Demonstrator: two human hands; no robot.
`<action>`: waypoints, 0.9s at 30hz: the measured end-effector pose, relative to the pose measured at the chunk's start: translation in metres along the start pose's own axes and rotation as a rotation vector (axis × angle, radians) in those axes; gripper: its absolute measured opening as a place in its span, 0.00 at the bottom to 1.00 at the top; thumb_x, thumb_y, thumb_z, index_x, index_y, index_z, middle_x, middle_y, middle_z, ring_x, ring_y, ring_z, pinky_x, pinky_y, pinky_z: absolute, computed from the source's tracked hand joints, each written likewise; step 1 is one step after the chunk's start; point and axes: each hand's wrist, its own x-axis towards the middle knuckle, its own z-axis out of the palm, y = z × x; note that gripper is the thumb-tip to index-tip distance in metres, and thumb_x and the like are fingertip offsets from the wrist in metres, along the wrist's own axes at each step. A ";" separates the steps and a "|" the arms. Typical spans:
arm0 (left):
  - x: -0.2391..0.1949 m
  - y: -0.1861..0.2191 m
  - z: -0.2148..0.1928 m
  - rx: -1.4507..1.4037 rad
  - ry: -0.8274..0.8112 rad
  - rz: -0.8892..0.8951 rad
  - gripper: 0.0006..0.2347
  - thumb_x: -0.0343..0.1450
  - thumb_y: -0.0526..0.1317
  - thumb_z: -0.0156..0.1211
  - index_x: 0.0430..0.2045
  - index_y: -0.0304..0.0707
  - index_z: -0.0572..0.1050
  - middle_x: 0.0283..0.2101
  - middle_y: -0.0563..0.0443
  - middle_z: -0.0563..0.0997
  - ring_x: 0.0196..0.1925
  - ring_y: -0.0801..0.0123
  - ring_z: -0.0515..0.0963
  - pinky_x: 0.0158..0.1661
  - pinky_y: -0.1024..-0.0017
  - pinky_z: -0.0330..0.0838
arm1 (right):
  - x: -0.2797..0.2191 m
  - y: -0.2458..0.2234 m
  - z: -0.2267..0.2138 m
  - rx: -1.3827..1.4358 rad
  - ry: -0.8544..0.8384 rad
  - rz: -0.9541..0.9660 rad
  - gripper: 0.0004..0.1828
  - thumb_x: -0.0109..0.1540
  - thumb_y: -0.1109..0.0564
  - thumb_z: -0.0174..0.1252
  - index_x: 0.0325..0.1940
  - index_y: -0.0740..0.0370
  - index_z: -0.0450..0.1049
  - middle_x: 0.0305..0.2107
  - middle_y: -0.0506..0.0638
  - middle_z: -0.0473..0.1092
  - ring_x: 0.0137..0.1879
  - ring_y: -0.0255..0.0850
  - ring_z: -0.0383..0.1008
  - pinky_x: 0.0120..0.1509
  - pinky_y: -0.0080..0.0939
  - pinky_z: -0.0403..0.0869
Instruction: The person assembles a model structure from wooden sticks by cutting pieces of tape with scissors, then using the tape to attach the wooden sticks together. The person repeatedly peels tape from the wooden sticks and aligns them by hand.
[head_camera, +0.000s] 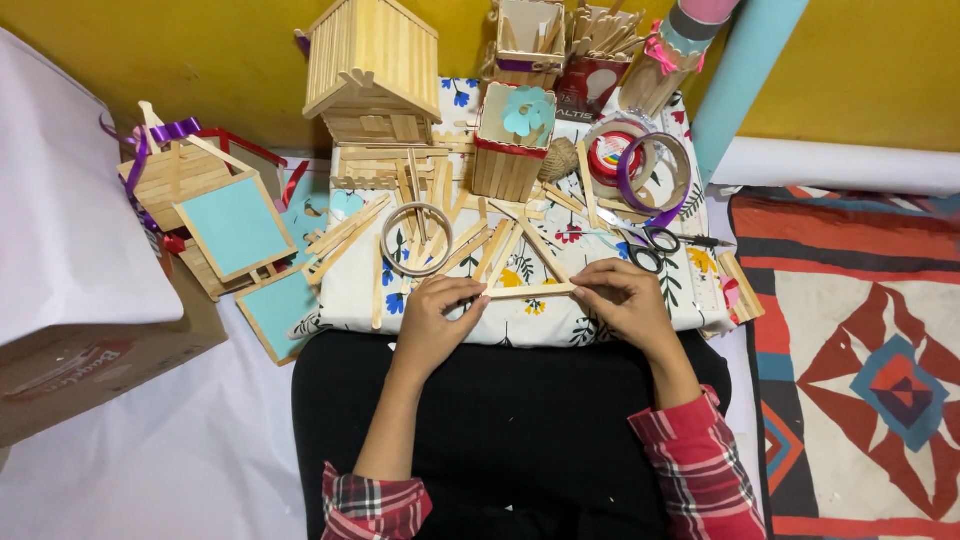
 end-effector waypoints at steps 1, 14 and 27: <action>0.000 0.001 0.000 0.001 0.002 -0.001 0.04 0.66 0.33 0.69 0.32 0.37 0.85 0.33 0.46 0.87 0.35 0.57 0.84 0.40 0.67 0.75 | 0.000 0.003 0.000 0.001 -0.002 -0.002 0.09 0.55 0.64 0.71 0.40 0.61 0.85 0.34 0.54 0.81 0.42 0.46 0.81 0.49 0.42 0.77; -0.001 0.001 0.006 0.036 0.058 -0.009 0.04 0.65 0.33 0.71 0.30 0.38 0.85 0.29 0.48 0.86 0.30 0.61 0.83 0.37 0.70 0.74 | -0.002 -0.003 0.005 0.038 0.047 0.039 0.09 0.54 0.67 0.71 0.38 0.63 0.85 0.33 0.55 0.78 0.42 0.44 0.80 0.48 0.40 0.80; 0.001 0.009 0.002 0.072 -0.020 0.027 0.02 0.66 0.33 0.69 0.28 0.35 0.84 0.30 0.45 0.85 0.33 0.58 0.82 0.40 0.66 0.73 | -0.001 0.004 0.010 -0.069 0.029 0.042 0.03 0.59 0.61 0.68 0.34 0.63 0.81 0.29 0.54 0.76 0.39 0.45 0.78 0.44 0.41 0.79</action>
